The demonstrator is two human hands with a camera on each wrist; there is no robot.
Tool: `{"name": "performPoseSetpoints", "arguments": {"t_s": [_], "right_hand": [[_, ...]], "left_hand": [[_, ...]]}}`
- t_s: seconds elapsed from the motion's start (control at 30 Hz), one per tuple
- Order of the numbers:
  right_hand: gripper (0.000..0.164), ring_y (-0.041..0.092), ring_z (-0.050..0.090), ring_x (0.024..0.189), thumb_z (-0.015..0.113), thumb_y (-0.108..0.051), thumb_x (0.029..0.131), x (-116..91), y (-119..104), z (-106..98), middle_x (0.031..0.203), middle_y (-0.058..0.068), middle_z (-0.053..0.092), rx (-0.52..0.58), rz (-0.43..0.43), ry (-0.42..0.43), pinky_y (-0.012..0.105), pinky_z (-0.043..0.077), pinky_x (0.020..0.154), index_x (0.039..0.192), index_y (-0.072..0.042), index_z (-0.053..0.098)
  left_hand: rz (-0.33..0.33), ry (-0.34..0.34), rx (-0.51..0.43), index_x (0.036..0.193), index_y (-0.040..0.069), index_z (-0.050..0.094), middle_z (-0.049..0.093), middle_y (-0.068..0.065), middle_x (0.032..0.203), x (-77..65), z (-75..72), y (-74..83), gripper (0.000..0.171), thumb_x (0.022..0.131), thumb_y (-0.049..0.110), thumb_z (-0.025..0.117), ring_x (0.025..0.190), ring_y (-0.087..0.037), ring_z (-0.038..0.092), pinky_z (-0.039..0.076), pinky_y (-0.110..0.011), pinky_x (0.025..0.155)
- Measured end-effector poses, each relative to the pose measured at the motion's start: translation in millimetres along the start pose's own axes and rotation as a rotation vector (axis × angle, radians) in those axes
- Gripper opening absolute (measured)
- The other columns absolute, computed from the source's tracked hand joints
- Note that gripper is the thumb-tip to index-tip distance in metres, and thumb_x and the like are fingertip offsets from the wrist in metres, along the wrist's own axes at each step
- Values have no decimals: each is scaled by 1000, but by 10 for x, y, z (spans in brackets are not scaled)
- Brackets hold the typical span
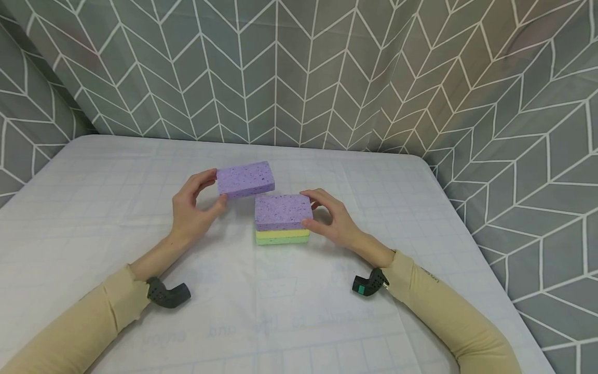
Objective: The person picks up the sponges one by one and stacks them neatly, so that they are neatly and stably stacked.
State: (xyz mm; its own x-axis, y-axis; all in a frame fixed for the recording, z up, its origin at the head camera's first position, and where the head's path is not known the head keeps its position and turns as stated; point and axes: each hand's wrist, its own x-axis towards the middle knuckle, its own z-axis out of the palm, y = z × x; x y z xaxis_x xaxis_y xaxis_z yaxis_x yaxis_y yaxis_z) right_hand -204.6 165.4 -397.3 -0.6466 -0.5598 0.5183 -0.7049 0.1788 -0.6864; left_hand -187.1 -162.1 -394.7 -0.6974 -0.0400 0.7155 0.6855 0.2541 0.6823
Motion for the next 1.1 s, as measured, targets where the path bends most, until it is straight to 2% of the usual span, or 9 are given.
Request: {"name": "performPoseSetpoints", "arguments": {"t_s": [0.13,0.23,0.47,0.7,0.9,1.0,1.1], "right_hand": [[53,26,57,106,69,-6,85,39,-203,-17,118,25,60,8,-1,-5,60,52,86,133,11,52],[51,26,57,105,68,-7,87,61,-327,-32,117,26,60,6,-1,-8,61,52,86,131,14,51],[52,23,57,106,69,-5,86,59,-355,-34,117,25,60,17,-3,-5,63,51,86,131,13,51],[52,22,57,107,69,-3,85,45,-258,-22,118,24,60,12,-8,0,56,54,87,132,11,52],[56,22,58,107,70,-23,90,-5,34,2,122,16,62,4,-22,2,44,55,89,138,0,53],[57,22,58,108,69,-32,92,-10,76,2,123,13,62,10,-24,0,39,55,90,139,-3,53],[58,22,58,109,69,-34,92,-10,78,2,123,13,62,5,-18,0,41,55,90,139,-3,53]], "left_hand": [[22,-8,-56,131,-11,57,61,-28,125,-9,-12,-79,54,78,-15,69,116,-12,60,50,-28,106],[41,-13,-77,130,-12,57,60,-30,125,-12,-12,-99,55,77,-16,69,116,-13,60,50,-27,105],[58,-34,-103,130,-13,57,60,-30,124,-32,10,-81,56,75,-16,70,117,-14,59,50,-26,104],[92,-62,-149,128,-13,58,61,-30,123,-56,60,-49,55,75,-16,69,118,-17,60,50,-28,105],[96,-77,-167,128,-12,58,61,-31,121,-76,92,-26,56,74,-15,70,116,-18,61,51,-28,104],[92,-83,-166,129,-11,59,61,-30,122,-82,93,-12,55,75,-14,70,116,-18,61,50,-29,104],[96,-82,-161,128,-12,58,61,-31,121,-86,96,-18,55,74,-15,70,116,-17,61,51,-28,104]]}}
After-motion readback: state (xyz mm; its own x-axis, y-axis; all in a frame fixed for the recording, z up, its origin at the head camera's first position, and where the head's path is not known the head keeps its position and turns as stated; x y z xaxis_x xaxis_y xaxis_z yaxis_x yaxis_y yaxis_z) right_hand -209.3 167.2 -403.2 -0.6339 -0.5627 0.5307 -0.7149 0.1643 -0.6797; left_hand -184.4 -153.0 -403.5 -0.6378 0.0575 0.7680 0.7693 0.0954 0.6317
